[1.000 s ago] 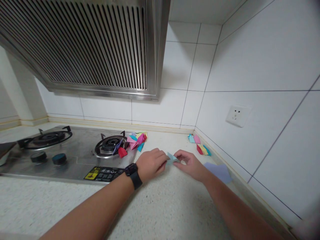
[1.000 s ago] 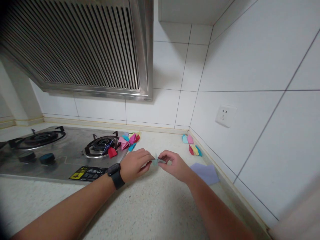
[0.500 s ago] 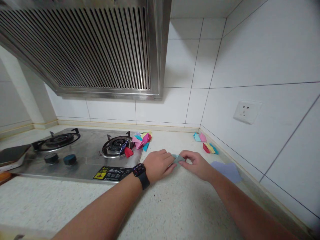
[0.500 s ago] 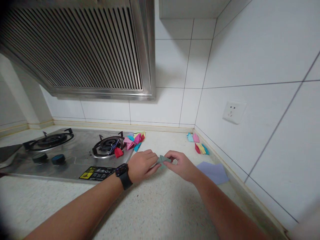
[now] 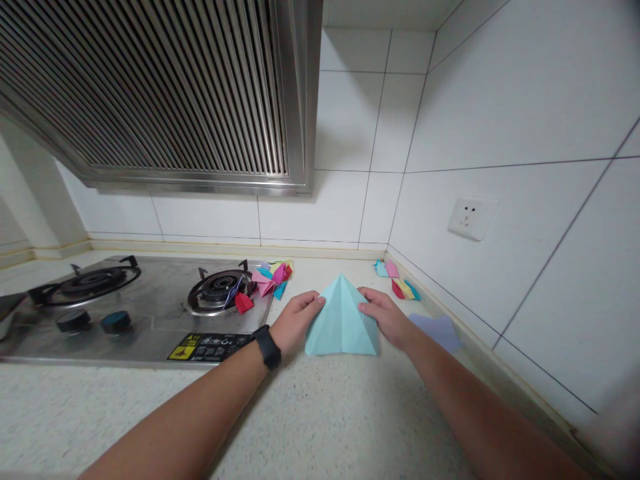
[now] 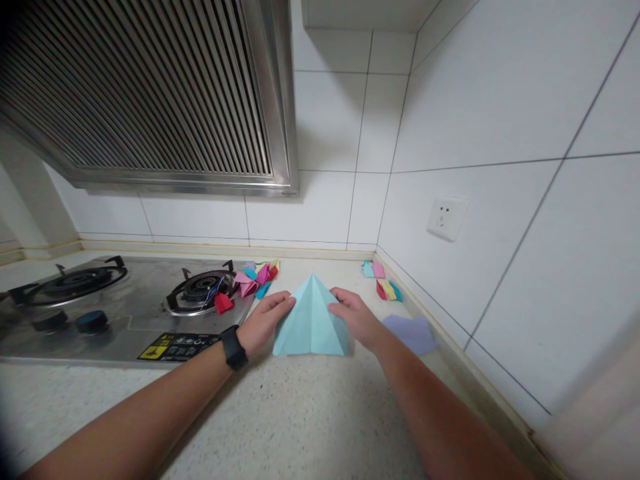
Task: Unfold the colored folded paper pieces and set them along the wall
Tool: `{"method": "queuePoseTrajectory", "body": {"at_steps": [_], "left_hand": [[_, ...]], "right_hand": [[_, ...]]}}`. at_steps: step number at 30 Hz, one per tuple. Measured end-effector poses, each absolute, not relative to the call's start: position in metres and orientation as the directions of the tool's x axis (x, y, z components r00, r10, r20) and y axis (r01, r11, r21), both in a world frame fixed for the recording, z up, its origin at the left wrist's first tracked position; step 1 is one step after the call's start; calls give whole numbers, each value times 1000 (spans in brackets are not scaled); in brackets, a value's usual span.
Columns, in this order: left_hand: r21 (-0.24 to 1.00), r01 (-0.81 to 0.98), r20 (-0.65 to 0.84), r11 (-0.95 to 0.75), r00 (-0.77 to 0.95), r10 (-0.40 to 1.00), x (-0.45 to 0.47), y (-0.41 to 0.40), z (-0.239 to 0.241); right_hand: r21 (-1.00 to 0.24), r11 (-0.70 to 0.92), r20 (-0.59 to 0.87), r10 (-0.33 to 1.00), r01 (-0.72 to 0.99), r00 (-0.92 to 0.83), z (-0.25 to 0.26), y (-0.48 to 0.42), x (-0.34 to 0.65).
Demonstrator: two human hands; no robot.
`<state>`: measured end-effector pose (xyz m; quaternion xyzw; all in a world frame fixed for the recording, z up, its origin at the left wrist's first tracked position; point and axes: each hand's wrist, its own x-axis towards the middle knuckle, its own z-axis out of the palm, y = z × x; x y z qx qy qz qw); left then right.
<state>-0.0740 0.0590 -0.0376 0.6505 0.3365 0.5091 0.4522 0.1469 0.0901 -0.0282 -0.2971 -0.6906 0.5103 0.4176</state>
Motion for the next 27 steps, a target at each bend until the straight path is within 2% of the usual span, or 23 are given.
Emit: {"method": "queuePoseTrajectory", "body": {"at_steps": [4,6,10,13,17,23,25,27], "left_hand": [[948,-44,312,-314,304,900,-72,57,-39],[963,-99,270,-252,327,905,-71,57,-40],[964,-137,262,-228,337,904,-70,56,-44],[958,-96,288,-272,326,900,-70,56,-44],[954,-50,296,-296,326,898,-70,55,-40],[972,-16,226,-236,347,910,-76,59,-41],[971,74,191,-229,340,921,-79,64,-46],[959,166,163,-231,343,925,-82,68,-52]], "right_hand": [[-934,259,354,761,-247,-543,-23,89,147],[-941,196,325,753,-277,-572,-23,88,147],[-980,156,200,770,-125,-606,-31,85,139],[-970,236,219,739,-60,-637,-36,83,131],[-960,280,214,761,12,-612,-33,84,132],[-891,447,372,824,86,-427,-9,91,159],[-843,502,412,833,192,-369,2,94,177],[-761,533,448,844,369,-295,12,97,199]]}}
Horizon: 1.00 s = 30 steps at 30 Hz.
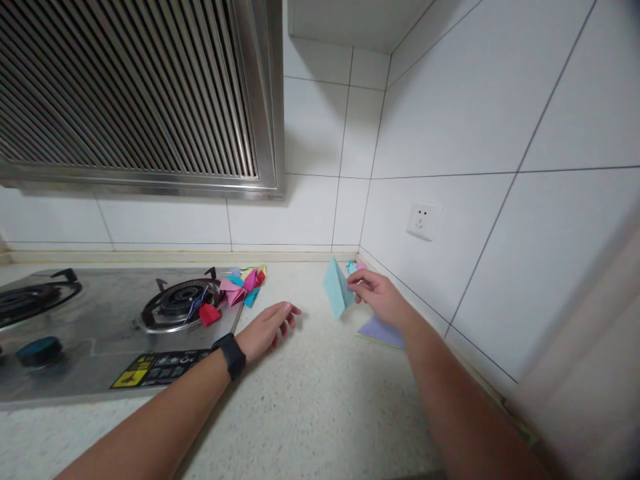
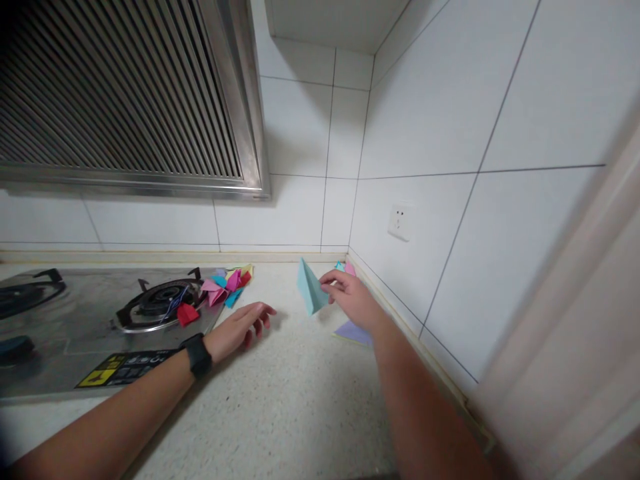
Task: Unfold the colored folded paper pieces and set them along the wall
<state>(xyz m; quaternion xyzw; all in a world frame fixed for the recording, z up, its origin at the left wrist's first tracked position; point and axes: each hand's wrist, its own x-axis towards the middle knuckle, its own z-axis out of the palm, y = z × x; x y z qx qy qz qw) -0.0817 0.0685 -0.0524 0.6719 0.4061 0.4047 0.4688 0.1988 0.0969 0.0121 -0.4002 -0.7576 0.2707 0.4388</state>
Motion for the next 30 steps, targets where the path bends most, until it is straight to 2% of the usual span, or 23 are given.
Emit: {"method": "queuePoseTrajectory", "body": {"at_steps": [3,6,14,19,23,30], "left_hand": [[936,262,134,-237,356,925,-84,73,-58],[904,323,157,-280,359,920,-86,73,-56],[804,419,212,-421,460,862,-86,70,-53],[793,428,220,-434,463,858,-85,69,-53],[798,427,211,-424,461,862,-85,68,-52],[777,445,211,-444,480,851,-85,67,-53]], "right_hand": [[-618,482,406,872,621,-274,22,100,232],[-546,416,269,909,727,-318,27,99,254],[-469,402,174,915,786,-364,32,91,266],[-424,436,252,899,794,-360,37,86,265],[-329,464,205,885,822,-417,38,83,264],[-234,423,168,904,876,-392,36,82,258]]}}
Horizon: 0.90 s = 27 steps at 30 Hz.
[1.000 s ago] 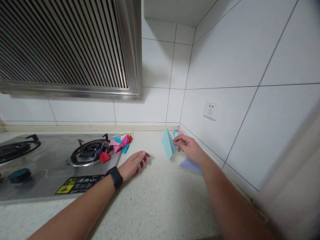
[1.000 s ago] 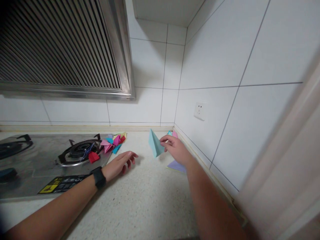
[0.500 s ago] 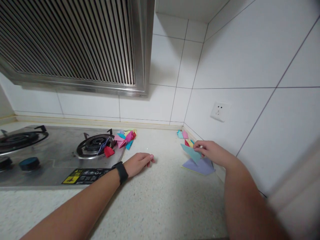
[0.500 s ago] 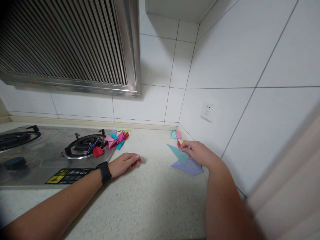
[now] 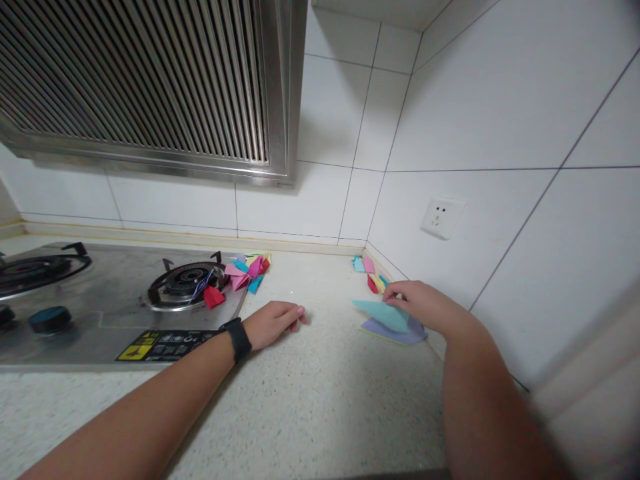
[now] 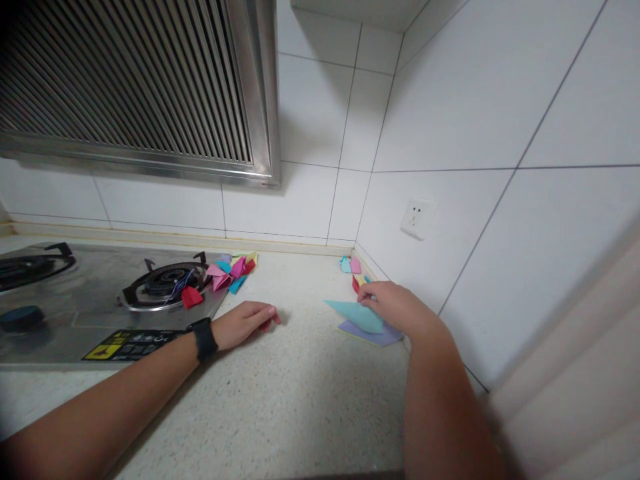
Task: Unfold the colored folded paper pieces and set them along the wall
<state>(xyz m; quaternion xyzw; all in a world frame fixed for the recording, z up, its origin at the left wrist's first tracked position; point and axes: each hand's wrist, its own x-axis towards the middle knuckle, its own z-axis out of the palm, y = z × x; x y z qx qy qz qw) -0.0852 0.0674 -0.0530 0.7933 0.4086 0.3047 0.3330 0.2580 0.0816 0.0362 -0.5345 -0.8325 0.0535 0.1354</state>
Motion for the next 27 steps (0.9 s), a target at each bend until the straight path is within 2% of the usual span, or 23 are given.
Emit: {"method": "queuePoseTrajectory", "body": {"at_steps": [7,13,20,24,27], "left_hand": [[736,470,226,-487,508,831,-85,66,-52],[684,494,207,-537,574,792,-86,65,-51],[598,532,229,-600,604,764,-86,63,-48],[556,529,257,-641,624,738,-86,64,-49],[532,522,283,-667,633,721,-87,65,-51]], "right_hand": [[-196,417,163,906,888,-390,35,82,258],[-154,361,-12,930,920,-367,13,101,269],[-76,321,-91,941,944,-327,5,104,265],[-46,323,-74,943,945,-326,11,97,258],[-37,387,39,922,921,-386,20,92,252]]}}
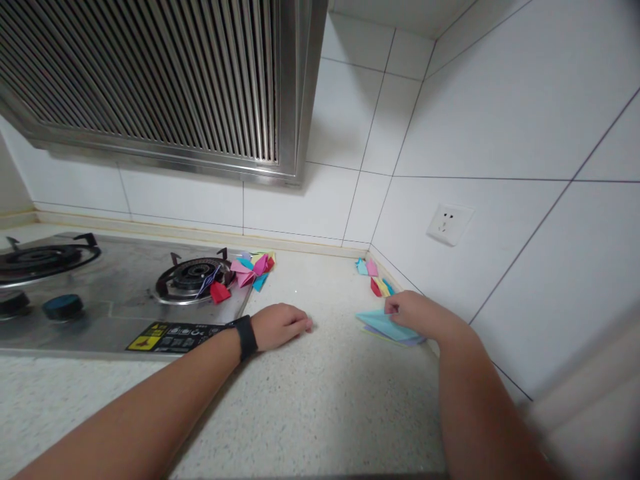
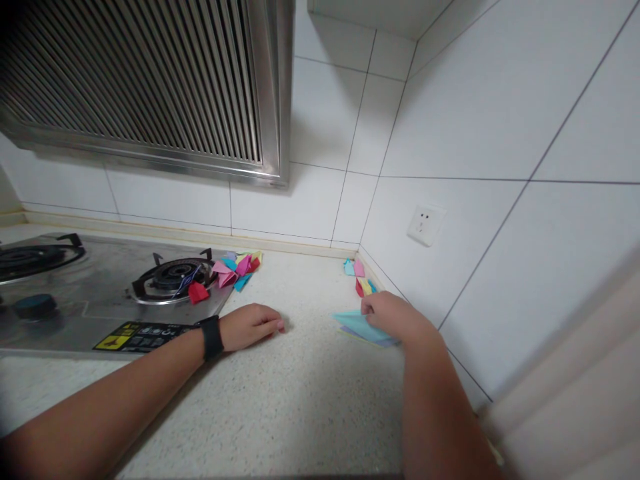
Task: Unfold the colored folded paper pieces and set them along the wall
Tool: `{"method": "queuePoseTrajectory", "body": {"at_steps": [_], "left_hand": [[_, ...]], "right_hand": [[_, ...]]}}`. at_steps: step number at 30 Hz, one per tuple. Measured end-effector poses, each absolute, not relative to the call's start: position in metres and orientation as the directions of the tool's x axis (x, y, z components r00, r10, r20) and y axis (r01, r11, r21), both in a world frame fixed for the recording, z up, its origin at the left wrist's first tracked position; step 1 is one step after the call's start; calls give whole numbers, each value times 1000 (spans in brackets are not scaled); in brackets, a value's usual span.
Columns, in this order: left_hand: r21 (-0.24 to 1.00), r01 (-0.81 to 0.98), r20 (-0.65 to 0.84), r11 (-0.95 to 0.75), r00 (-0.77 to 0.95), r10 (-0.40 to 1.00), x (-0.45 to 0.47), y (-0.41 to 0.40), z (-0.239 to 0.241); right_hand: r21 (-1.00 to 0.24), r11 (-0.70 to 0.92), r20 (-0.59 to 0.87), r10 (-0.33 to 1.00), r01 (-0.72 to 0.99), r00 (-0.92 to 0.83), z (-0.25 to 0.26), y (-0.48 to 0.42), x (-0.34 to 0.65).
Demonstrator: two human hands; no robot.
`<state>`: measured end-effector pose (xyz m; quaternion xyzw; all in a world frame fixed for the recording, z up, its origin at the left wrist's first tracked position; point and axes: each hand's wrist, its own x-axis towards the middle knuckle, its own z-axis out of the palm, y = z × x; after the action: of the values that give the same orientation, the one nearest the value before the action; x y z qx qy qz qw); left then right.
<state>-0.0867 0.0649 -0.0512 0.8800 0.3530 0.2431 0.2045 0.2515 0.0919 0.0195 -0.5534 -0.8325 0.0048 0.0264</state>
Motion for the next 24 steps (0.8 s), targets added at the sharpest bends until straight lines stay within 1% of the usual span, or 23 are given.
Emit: {"method": "queuePoseTrajectory", "body": {"at_steps": [3,5,7,9,12,14,19,22,24], "left_hand": [[512,525,288,-680,641,712,-87,66,-53],[500,528,285,-687,648,706,-87,67,-53],[484,528,291,-698,655,698,-87,67,-53],[463,530,306,-711,657,689,-87,67,-54],[440,534,318,-722,659,682,-87,67,-54],[434,534,324,-726,659,679,-87,67,-54],[414,518,354,-748,666,657,-87,67,-55],[396,532,338,-749,674,657,-87,67,-55],[390,537,323,-748,681,657,-87,67,-55]], "right_hand": [[-60,463,258,863,884,-434,28,90,243],[-100,496,362,826,863,-432,31,90,238],[-109,522,396,803,846,-445,32,92,236],[-71,532,414,786,844,-460,33,92,238],[-13,502,461,771,865,-440,34,90,247],[4,472,447,788,881,-424,35,87,252],[98,410,295,858,907,-420,33,83,252],[139,390,216,885,910,-412,31,81,247],[155,387,195,890,909,-412,30,79,244]]}}
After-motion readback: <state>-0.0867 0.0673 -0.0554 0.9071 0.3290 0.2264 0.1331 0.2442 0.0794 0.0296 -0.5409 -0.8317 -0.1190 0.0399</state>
